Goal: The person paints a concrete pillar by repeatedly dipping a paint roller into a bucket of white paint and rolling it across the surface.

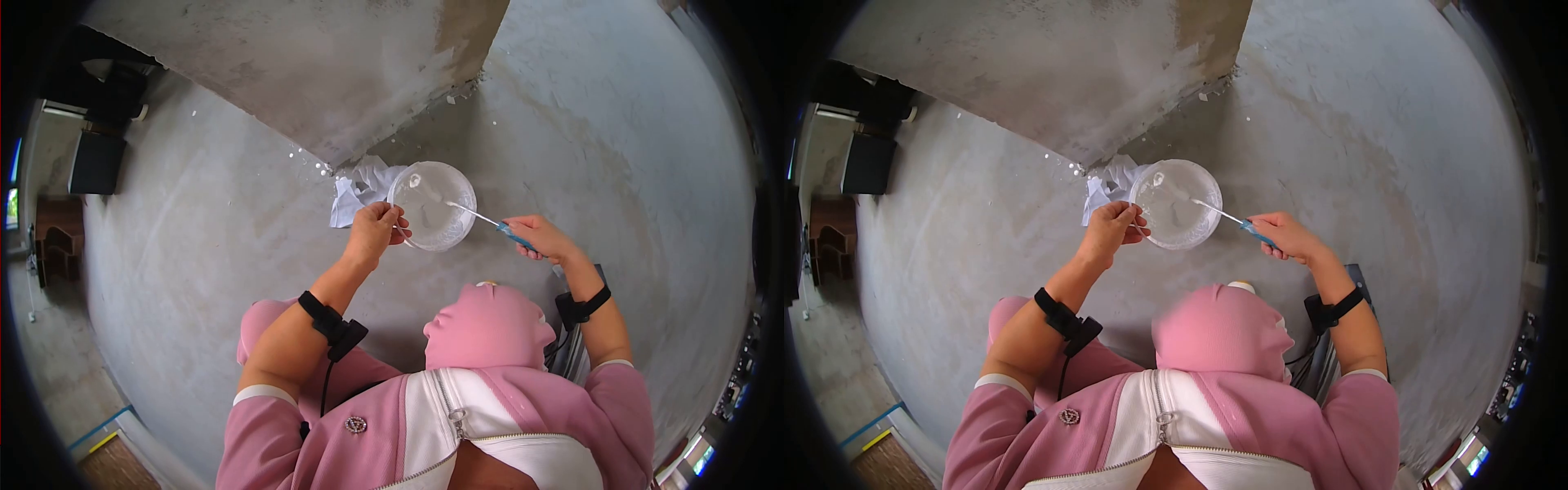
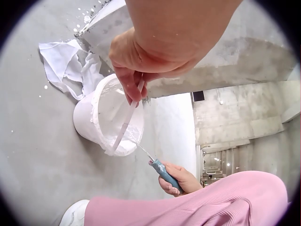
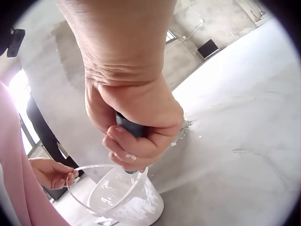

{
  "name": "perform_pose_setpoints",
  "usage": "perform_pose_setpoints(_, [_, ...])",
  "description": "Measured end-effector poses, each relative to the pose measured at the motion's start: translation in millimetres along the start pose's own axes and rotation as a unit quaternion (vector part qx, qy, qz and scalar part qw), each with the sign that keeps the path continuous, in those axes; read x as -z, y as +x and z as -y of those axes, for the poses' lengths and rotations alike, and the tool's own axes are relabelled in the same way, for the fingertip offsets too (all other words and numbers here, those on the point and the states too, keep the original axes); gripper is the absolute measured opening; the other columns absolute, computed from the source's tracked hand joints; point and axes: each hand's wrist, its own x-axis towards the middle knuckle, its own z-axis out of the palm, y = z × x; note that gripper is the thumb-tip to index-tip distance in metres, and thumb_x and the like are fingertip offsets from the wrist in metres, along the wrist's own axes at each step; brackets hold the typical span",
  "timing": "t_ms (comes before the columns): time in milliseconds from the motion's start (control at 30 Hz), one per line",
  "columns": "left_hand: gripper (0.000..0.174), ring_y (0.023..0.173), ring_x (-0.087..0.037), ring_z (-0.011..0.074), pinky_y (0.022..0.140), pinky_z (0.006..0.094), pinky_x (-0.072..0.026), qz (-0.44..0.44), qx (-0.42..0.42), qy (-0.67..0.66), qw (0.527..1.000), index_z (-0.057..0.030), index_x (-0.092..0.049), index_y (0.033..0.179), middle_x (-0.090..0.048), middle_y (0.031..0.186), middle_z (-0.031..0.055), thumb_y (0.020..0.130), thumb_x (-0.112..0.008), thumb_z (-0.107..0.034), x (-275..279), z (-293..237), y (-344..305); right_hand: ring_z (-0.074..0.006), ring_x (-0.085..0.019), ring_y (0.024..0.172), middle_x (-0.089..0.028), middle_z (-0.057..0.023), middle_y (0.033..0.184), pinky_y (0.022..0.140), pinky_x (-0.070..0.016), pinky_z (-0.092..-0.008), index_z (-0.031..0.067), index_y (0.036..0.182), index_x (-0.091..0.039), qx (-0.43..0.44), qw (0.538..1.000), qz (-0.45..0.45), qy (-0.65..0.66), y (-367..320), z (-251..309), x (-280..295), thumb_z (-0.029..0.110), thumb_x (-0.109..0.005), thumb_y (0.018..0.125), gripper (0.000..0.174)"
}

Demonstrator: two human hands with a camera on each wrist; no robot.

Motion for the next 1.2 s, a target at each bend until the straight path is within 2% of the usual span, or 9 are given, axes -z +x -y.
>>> perform_pose_setpoints(300, [0.018, 0.078, -0.067, 0.0191, 0.069, 0.0266, -0.0542, 0.021, -0.017, -0.036, 0.999, 0.0008, -0.057, 0.095, -0.062, 0.081, 0.0066, 0.096, -0.047, -0.014, -2, -6, 2, -0.0006, -0.035, 0.040, -0.053, -0.0041, 0.063, 0.031, -0.0241, -0.0143, 0.0043, 0.113, -0.057, -0.098, 0.966, 0.143, 0.191, 7, -16, 24, 0.021, -0.057, 0.093, 0.026])
perform_pose_setpoints(433, [0.016, 0.080, -0.067, 0.0197, 0.072, 0.0273, -0.0535, 0.039, -0.027, -0.073, 0.996, -0.0015, -0.056, 0.094, -0.061, 0.080, 0.0060, 0.096, -0.046, -0.014, -8, -17, 6, 0.0000, -0.035, 0.040, -0.052, -0.0033, 0.062, 0.031, -0.0244, -0.0141, 0.0040, 0.112, -0.057, -0.097, 0.953, 0.173, 0.231, 7, -25, 24, 0.021, -0.056, 0.093, 0.025])
perform_pose_setpoints(633, [0.016, 0.085, -0.066, 0.0193, 0.076, 0.0271, -0.0509, 0.036, -0.033, -0.100, 0.994, -0.0055, -0.054, 0.093, -0.060, 0.082, 0.0039, 0.098, -0.044, -0.016, -18, -39, 0, 0.0004, -0.033, 0.039, -0.051, -0.0009, 0.061, 0.031, -0.0239, -0.0140, 0.0045, 0.119, -0.057, -0.016, 0.961, 0.158, 0.225, -6, -20, 26, 0.021, -0.055, 0.094, 0.030])
perform_pose_setpoints(733, [0.016, 0.091, -0.065, 0.0196, 0.078, 0.0267, -0.0495, 0.050, -0.047, -0.121, 0.990, -0.0063, -0.053, 0.093, -0.059, 0.084, 0.0028, 0.099, -0.043, -0.016, -17, -43, 3, 0.0003, -0.033, 0.039, -0.051, 0.0005, 0.061, 0.032, -0.0253, -0.0141, 0.0052, 0.125, -0.055, 0.059, 0.974, 0.096, 0.197, -22, 14, 33, 0.019, -0.054, 0.094, 0.034])
perform_pose_setpoints(833, [0.016, 0.094, -0.064, 0.0201, 0.080, 0.0270, -0.0488, 0.055, -0.049, -0.153, 0.985, -0.0068, -0.053, 0.093, -0.059, 0.084, 0.0023, 0.099, -0.042, -0.017, -18, -46, 6, 0.0000, -0.034, 0.038, -0.051, 0.0008, 0.061, 0.034, -0.0263, -0.0151, 0.0041, 0.126, -0.054, 0.151, 0.981, -0.032, 0.119, -23, 52, 35, 0.017, -0.054, 0.094, 0.035])
perform_pose_setpoints(900, [0.016, 0.095, -0.063, 0.0202, 0.081, 0.0271, -0.0485, 0.054, -0.047, -0.166, 0.983, -0.0071, -0.053, 0.093, -0.059, 0.085, 0.0024, 0.100, -0.043, -0.017, -17, -45, 6, -0.0007, -0.036, 0.043, -0.049, 0.0042, 0.062, 0.038, -0.0283, -0.0169, 0.0066, 0.125, -0.057, 0.248, 0.957, -0.123, 0.089, -17, 76, 35, 0.018, -0.057, 0.092, 0.035])
perform_pose_setpoints(933, [0.016, 0.095, -0.063, 0.0202, 0.081, 0.0271, -0.0485, 0.054, -0.049, -0.168, 0.983, -0.0071, -0.053, 0.093, -0.059, 0.085, 0.0024, 0.100, -0.043, -0.017, -16, -44, 6, -0.0007, -0.036, 0.043, -0.049, 0.0042, 0.062, 0.038, -0.0283, -0.0169, 0.0066, 0.125, -0.057, 0.249, 0.957, -0.123, 0.087, -10, 86, 34, 0.018, -0.057, 0.092, 0.035])
perform_pose_setpoints(1000, [0.016, 0.095, -0.063, 0.0204, 0.080, 0.0272, -0.0489, 0.047, -0.036, -0.173, 0.983, -0.0068, -0.053, 0.093, -0.059, 0.085, 0.0026, 0.100, -0.043, -0.017, -14, -45, 5, -0.0008, -0.045, 0.058, -0.056, 0.0035, 0.071, 0.051, -0.0375, -0.0166, 0.0072, 0.126, -0.057, 0.328, 0.917, -0.218, 0.067, 8, 103, 32, 0.013, -0.060, 0.090, 0.037])
perform_pose_setpoints(1200, [0.016, 0.093, -0.064, 0.0213, 0.078, 0.0274, -0.0503, 0.046, -0.020, -0.179, 0.983, -0.0059, -0.054, 0.093, -0.060, 0.082, 0.0031, 0.099, -0.044, -0.016, -10, -43, 3, -0.0015, -0.048, 0.082, -0.063, 0.0026, 0.095, 0.075, -0.0409, -0.0175, 0.0093, 0.129, -0.055, 0.446, 0.823, -0.352, 0.005, 129, 74, 34, 0.007, -0.061, 0.088, 0.041])
